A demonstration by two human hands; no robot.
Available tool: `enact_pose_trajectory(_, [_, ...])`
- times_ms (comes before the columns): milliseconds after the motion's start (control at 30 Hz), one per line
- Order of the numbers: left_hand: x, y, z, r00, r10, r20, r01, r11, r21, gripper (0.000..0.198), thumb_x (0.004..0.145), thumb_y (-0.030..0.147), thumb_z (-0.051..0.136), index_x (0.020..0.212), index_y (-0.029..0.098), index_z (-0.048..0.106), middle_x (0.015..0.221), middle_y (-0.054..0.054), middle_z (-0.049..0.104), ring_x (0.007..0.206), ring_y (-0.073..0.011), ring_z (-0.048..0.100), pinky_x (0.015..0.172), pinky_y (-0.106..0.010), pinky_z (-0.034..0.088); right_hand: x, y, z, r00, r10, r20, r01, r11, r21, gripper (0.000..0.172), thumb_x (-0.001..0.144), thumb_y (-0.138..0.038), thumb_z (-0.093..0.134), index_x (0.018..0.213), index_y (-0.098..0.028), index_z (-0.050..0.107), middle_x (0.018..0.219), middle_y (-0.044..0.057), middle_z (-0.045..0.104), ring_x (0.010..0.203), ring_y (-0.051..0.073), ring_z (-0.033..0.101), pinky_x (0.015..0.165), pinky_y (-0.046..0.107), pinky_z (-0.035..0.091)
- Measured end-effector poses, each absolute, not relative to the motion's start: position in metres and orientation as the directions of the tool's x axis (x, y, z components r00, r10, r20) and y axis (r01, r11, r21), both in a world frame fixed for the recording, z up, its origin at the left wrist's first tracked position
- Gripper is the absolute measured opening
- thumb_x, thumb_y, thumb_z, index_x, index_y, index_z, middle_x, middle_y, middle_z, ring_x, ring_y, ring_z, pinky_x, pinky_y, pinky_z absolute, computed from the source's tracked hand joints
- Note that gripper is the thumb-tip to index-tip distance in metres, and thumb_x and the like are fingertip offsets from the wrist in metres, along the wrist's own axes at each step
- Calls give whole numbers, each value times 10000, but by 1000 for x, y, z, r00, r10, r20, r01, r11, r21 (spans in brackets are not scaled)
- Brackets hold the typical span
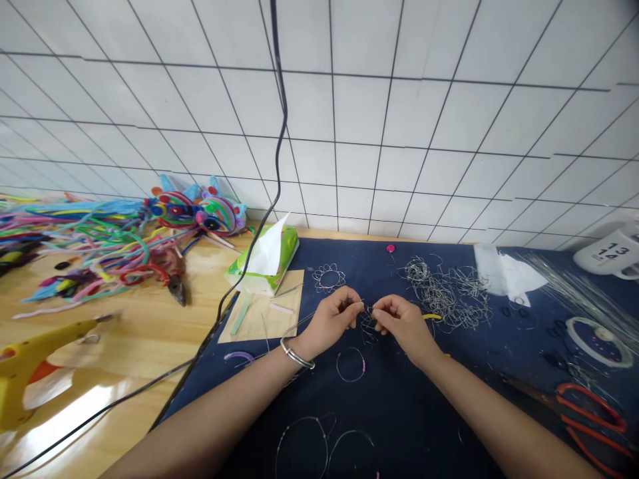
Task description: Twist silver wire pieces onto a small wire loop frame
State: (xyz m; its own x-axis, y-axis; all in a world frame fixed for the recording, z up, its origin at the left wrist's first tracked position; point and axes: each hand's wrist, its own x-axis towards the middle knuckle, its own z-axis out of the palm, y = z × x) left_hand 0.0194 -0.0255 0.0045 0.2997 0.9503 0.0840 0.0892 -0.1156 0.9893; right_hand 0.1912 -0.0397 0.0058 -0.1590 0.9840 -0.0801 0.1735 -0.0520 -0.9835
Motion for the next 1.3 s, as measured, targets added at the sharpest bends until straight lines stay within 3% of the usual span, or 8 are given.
enact_pose_trajectory(233, [19, -30, 10, 348, 909, 230, 261, -330, 907, 113, 818, 242, 446, 800, 174, 535, 683, 5, 521, 526, -79, 465, 540, -212, 365, 192, -41, 7, -169, 977, -133, 89, -119, -989, 186, 729, -339, 542, 803, -169, 563, 629, -9, 550, 567, 112, 540, 522, 243, 434])
enact_pose_trajectory(567, [18, -29, 8, 412, 890, 196, 217, -304, 928, 119, 818, 255, 444, 792, 174, 528, 688, 3, 515, 539, -83, 468, 553, -217, 377, 193, -39, 8, -201, 956, -212, 3, -216, -976, 206, 720, -348, 545, 824, -171, 556, 670, 3, 561, 538, 99, 524, 490, 229, 416])
enact_pose_trajectory(700, [19, -28, 6, 363, 926, 108, 142, -169, 975, 135, 822, 293, 450, 799, 166, 490, 592, 33, 474, 511, -76, 467, 522, -200, 377, 190, -41, 13, -241, 962, -128, 81, -112, -990, 187, 724, -314, 535, 866, -193, 547, 682, -13, 540, 597, 107, 524, 534, 240, 428])
enact_pose_trajectory(900, [20, -28, 8, 376, 926, 45, 42, -65, 997, 191, 813, 340, 470, 803, 150, 479, 573, 35, 471, 494, -70, 463, 499, -192, 381, 185, -46, 12, -198, 979, 41, 325, 105, -940, 295, 666, -239, 586, 951, -230, 511, 734, -21, 520, 625, 108, 492, 593, 248, 418])
enact_pose_trajectory(1100, [21, -28, 11, 400, 916, 8, -53, 14, 998, 210, 807, 349, 485, 780, 140, 479, 545, 35, 479, 469, -64, 448, 488, -189, 362, 186, -46, 9, -163, 973, 166, 533, 228, -815, 183, 709, -217, 530, 891, -230, 547, 728, -6, 530, 639, 124, 491, 635, 268, 406])
enact_pose_trajectory(1300, [21, -27, 9, 408, 913, 10, -114, 41, 993, 211, 793, 341, 511, 771, 133, 494, 565, 28, 503, 465, -54, 439, 489, -186, 351, 188, -45, 9, -225, 951, 211, 600, 306, -739, 142, 738, -208, 512, 860, -223, 583, 704, -6, 522, 661, 124, 494, 633, 254, 392])
